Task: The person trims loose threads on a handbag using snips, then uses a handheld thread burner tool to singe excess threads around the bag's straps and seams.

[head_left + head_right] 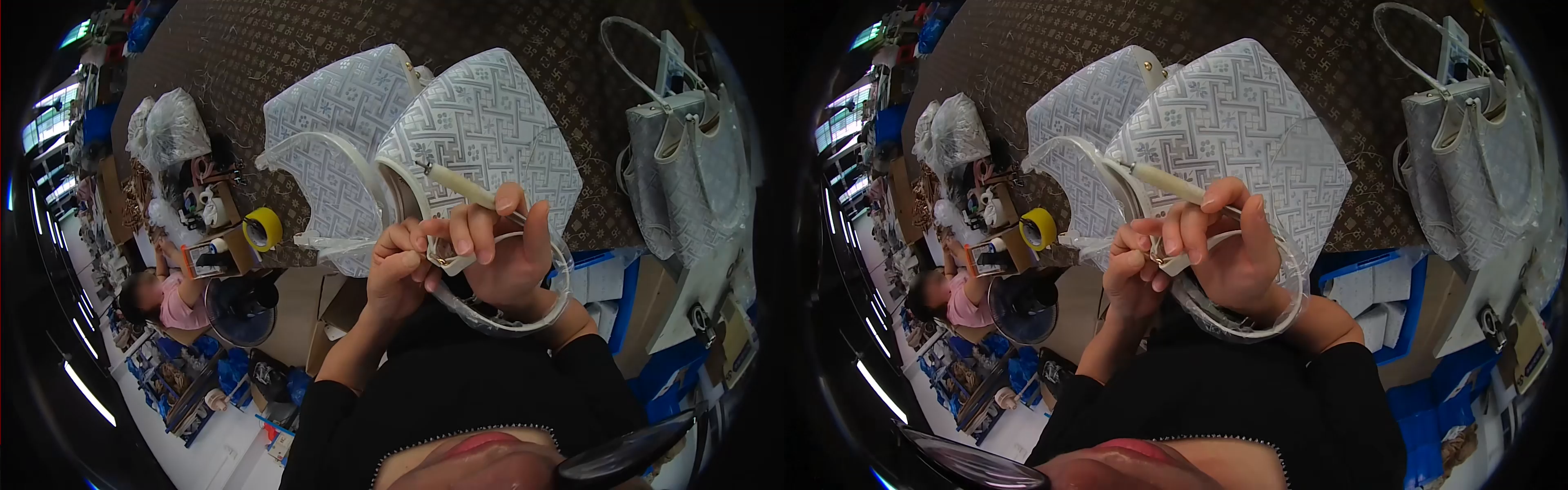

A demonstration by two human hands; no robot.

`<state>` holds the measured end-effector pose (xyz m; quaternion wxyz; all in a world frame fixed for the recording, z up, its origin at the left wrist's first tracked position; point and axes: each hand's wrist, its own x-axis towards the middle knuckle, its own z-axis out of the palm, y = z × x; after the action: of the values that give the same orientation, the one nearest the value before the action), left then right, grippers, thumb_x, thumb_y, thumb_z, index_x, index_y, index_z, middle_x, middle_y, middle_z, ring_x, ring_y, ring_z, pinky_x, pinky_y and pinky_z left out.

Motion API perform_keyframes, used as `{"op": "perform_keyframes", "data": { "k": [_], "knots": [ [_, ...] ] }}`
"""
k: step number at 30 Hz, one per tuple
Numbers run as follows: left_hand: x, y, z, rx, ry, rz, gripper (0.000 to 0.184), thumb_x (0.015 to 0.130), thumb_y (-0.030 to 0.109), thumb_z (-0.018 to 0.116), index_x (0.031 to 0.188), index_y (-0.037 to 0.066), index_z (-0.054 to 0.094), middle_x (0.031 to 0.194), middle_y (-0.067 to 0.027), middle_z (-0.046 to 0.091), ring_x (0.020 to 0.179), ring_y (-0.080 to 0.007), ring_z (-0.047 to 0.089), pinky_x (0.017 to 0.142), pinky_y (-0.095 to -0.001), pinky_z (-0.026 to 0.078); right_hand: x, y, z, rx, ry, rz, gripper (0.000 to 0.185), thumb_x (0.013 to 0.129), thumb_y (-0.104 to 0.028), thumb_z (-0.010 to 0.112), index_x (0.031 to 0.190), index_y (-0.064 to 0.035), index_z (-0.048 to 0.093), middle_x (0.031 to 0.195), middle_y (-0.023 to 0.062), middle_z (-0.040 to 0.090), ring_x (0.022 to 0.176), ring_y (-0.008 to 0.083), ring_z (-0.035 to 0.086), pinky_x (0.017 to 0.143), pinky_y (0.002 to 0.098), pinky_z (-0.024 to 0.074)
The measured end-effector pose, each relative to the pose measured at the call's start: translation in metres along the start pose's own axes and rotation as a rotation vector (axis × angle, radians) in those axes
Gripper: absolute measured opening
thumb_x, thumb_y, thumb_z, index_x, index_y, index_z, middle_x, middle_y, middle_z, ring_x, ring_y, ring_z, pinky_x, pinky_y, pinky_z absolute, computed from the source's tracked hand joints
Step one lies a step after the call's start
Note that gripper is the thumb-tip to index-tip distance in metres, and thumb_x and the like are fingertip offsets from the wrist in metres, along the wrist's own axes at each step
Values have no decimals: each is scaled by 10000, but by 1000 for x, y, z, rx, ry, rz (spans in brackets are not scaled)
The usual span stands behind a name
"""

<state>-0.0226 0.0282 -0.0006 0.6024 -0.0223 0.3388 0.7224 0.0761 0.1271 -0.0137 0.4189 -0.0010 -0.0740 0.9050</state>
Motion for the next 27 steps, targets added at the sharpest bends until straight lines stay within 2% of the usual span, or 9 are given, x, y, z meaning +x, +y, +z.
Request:
{"op": "perform_keyframes", "data": {
  "k": [4, 9, 11, 14, 17, 19, 20, 22, 27],
  "knots": [
    [3, 2, -3, 94, -59, 31, 67, 806, 67, 563, 775, 31, 516, 885, -65, 489, 577, -84, 471, 493, -255, 525, -1, -4, 0, -17, -37, 46, 452, 961, -477, 192, 1032, -123, 465, 615, 32, 446, 740, 186, 514, 894, 455, 422],
    [1, 5, -3, 164, -7, 36, 66, 811, 62, 552, 777, 21, 513, 893, -67, 485, 600, -97, 487, 536, -269, 554, 1, -3, 0, -132, -62, 4, 466, 962, -474, 169, 996, -124, 475, 562, 5, 405, 652, 159, 476, 875, 450, 439],
    [1, 6, -4, 207, -17, 56, 61, 813, 56, 545, 779, 18, 511, 895, -67, 484, 618, -102, 498, 547, -271, 559, 1, -3, 3, -148, -40, 1, 467, 961, -479, 186, 979, -144, 511, 525, -29, 373, 603, 122, 475, 927, 509, 422],
    [0, 11, -3, 400, -40, 124, 51, 820, 30, 530, 781, 11, 503, 912, -73, 486, 670, -112, 525, 588, -275, 558, 2, -2, 5, -167, -26, -6, 469, 962, -477, 184, 959, -150, 518, 514, -39, 360, 561, 108, 458, 908, 507, 438],
    [-2, 15, -1, 531, -63, 197, 42, 814, -22, 513, 787, 6, 497, 928, -88, 491, 707, -120, 537, 624, -252, 520, 2, -2, 7, -176, -33, -2, 471, 962, -476, 182, 952, -152, 524, 509, -43, 350, 537, 103, 440, 896, 509, 445],
    [-2, 19, -4, 862, -109, 307, 83, 786, -70, 513, 784, 11, 494, 913, -93, 509, 701, -119, 528, 626, -235, 470, 3, -2, 8, -185, -35, -7, 471, 962, -474, 181, 953, -151, 524, 508, -45, 346, 531, 103, 433, 892, 510, 446],
    [-3, 19, -4, 861, -107, 308, 83, 786, -70, 513, 784, 11, 494, 913, -93, 509, 701, -119, 528, 626, -235, 470, 3, -2, 8, -194, -38, -15, 472, 963, -473, 180, 954, -151, 524, 506, -47, 341, 525, 102, 426, 888, 510, 448],
    [-6, 20, -3, 958, -71, 278, 80, 778, -58, 508, 821, 6, 528, 890, -88, 536, 737, -91, 460, 671, -220, 375, 3, 0, 8, -197, -34, -12, 473, 964, -471, 177, 955, -150, 525, 507, -50, 340, 522, 101, 421, 883, 509, 450],
    [-2, 27, 1, 1190, -118, 407, 95, 766, -80, 519, 789, 12, 518, 863, -89, 545, 711, -99, 485, 625, -218, 390, 2, 1, 7, -203, -44, -4, 479, 965, -468, 171, 953, -148, 526, 508, -55, 338, 517, 98, 412, 868, 504, 456]
  ]
}}
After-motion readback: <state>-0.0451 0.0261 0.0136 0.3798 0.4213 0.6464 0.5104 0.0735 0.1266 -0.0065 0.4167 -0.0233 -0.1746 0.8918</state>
